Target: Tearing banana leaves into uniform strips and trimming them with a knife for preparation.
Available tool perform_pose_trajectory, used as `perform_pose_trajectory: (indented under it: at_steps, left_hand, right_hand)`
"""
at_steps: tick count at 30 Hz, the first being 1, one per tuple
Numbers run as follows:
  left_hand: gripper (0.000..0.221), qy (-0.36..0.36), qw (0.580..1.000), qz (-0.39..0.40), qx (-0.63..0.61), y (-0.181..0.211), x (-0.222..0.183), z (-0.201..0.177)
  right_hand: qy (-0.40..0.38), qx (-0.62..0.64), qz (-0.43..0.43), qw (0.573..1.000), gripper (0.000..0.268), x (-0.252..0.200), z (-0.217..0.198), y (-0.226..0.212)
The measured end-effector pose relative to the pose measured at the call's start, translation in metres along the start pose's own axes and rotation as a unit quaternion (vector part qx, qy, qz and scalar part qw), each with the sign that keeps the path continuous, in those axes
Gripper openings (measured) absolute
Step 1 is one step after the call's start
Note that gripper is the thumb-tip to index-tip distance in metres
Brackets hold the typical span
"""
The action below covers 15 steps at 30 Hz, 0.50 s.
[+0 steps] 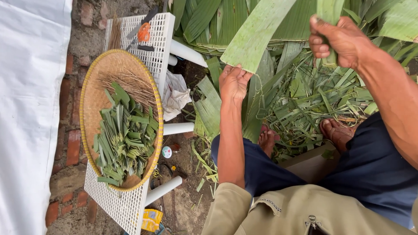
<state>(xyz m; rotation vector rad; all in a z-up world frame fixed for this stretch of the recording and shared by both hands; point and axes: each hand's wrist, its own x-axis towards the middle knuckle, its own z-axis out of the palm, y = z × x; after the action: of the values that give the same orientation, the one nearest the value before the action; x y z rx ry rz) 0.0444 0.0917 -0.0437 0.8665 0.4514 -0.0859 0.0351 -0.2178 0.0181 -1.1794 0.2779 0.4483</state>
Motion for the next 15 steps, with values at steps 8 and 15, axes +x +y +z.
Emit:
perform_pose_trajectory:
  at_steps: [8,15]
  left_hand:
    - [0.037,0.017,0.991,-0.061,-0.118,-0.012,0.013,0.0]
    - [0.041,-0.002,0.99,-0.07,-0.119,-0.018,0.011,0.003]
  right_hand:
    - [0.076,0.013,0.001,0.997,0.039,-0.012,0.002,-0.011]
    - [0.054,0.006,0.02,0.998,0.027,-0.006,0.01,-0.003]
